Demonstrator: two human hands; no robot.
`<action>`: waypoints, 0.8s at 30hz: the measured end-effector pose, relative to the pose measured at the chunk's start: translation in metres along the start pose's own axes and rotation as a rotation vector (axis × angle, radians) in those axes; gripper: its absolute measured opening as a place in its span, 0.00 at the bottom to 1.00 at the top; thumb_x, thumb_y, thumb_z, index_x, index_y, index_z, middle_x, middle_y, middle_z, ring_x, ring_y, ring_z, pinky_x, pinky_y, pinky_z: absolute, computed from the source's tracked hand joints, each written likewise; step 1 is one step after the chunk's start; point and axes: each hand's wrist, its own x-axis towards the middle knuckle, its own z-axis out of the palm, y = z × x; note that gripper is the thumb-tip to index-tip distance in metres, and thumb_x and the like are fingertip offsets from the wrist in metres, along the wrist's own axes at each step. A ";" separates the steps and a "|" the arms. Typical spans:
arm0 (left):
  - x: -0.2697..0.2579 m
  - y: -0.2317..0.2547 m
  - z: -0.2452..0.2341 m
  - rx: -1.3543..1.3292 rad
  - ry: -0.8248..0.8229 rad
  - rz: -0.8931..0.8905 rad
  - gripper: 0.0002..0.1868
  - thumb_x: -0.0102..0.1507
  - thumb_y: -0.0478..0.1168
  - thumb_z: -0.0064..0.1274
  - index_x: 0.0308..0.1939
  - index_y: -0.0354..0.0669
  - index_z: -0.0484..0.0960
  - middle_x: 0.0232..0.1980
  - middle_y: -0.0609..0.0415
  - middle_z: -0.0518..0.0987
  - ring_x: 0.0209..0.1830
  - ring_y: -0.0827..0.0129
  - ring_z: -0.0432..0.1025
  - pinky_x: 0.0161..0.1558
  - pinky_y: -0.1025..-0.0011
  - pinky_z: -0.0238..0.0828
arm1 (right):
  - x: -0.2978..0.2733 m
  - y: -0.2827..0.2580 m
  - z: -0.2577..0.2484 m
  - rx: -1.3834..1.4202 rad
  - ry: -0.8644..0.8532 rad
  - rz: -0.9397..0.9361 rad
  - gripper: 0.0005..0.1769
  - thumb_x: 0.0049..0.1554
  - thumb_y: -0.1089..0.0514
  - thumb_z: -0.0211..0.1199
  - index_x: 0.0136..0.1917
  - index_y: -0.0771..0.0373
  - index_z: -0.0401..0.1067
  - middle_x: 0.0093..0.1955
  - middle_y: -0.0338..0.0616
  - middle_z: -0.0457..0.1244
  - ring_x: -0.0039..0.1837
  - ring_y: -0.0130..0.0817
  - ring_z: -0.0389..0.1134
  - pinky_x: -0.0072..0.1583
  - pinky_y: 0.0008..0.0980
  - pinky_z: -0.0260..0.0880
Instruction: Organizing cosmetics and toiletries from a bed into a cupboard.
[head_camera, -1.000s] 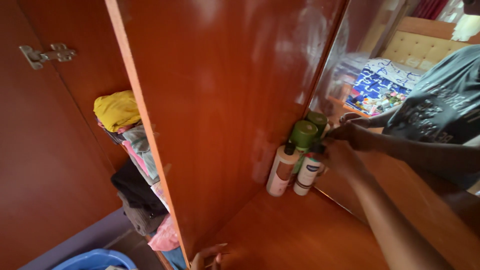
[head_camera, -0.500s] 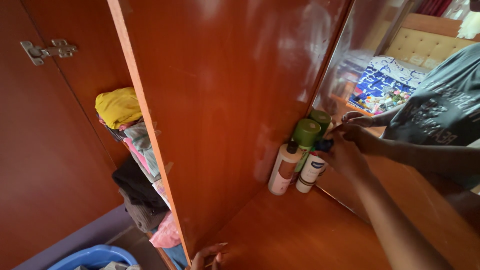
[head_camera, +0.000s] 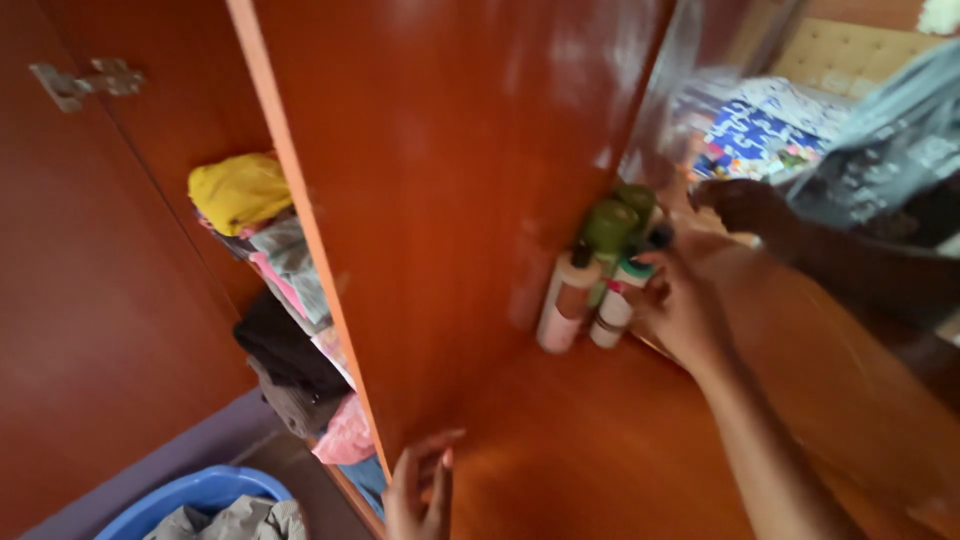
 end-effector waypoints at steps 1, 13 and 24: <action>0.000 0.017 0.002 -0.025 0.022 -0.028 0.11 0.62 0.39 0.56 0.45 0.38 0.86 0.43 0.54 0.93 0.26 0.75 0.82 0.26 0.83 0.73 | -0.010 -0.008 -0.004 0.140 -0.003 0.037 0.22 0.53 0.59 0.70 0.59 0.61 0.69 0.37 0.42 0.67 0.34 0.34 0.67 0.36 0.32 0.65; 0.028 0.131 0.024 -0.298 -0.182 0.022 0.13 0.67 0.39 0.53 0.51 0.34 0.80 0.50 0.47 0.85 0.44 0.68 0.78 0.46 0.74 0.76 | -0.109 -0.030 -0.053 0.710 0.137 0.345 0.13 0.61 0.65 0.61 0.60 0.65 0.69 0.39 0.46 0.65 0.34 0.29 0.66 0.36 0.23 0.66; 0.011 0.145 -0.048 -0.320 -0.013 0.129 0.20 0.67 0.47 0.59 0.57 0.38 0.79 0.46 0.46 0.82 0.42 0.67 0.79 0.46 0.65 0.83 | -0.134 -0.113 -0.074 0.734 0.067 0.369 0.17 0.65 0.49 0.67 0.60 0.59 0.70 0.37 0.45 0.66 0.35 0.25 0.69 0.38 0.21 0.72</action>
